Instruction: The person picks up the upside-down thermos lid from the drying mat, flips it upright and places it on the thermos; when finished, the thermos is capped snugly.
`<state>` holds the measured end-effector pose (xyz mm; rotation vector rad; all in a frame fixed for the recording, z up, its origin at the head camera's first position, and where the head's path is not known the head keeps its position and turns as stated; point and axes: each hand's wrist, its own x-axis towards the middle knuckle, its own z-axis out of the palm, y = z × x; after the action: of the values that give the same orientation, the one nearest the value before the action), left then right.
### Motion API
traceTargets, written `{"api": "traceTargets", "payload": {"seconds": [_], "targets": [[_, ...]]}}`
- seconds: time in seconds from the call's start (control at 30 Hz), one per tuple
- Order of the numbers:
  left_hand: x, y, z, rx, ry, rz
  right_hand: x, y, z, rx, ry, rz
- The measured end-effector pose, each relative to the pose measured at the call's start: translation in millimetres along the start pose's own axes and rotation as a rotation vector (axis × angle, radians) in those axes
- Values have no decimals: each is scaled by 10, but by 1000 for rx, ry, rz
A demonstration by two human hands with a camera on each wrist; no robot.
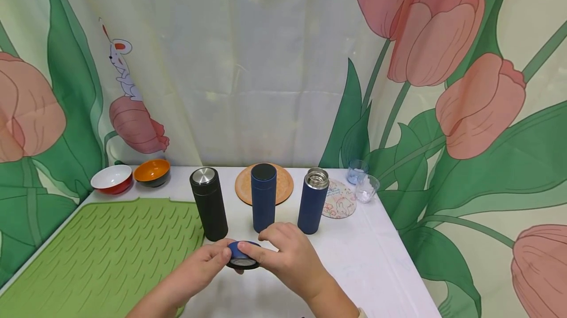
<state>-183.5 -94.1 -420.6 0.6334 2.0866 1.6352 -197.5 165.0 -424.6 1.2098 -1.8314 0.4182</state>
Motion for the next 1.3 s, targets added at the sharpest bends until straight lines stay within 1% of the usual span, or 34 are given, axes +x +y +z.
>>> {"api": "traceTargets", "payload": {"seconds": [0.03, 0.1, 0.37, 0.57, 0.77, 0.93, 1.03, 1.1, 1.17, 1.3], "targets": [[1, 2, 6, -25, -10, 0, 3, 0, 3, -8, 10, -8], [6, 8, 16, -54, -8, -12, 7, -2, 8, -22, 25, -17], [14, 2, 25, -84, 17, -33, 7, -9, 20, -42, 30, -20], [11, -22, 25, -148, 14, -63, -14, -9, 24, -32, 5, 1], [11, -42, 24, -148, 48, -50, -23, -23, 10, -23, -45, 35], [5, -58, -13, -157, 5, -46, -20, -36, 2, 10, -79, 42], [-6, -68, -28, -164, -13, -40, -32, -44, 3, 48, -98, 69], [-13, -70, -28, -159, 2, -32, -43, -43, 7, 82, -96, 99], [-22, -68, -22, -134, 37, -14, -52, -33, 18, 129, -71, 125], [-41, -64, 5, -65, 120, 8, -66, -14, 62, 237, 16, 142]]}}
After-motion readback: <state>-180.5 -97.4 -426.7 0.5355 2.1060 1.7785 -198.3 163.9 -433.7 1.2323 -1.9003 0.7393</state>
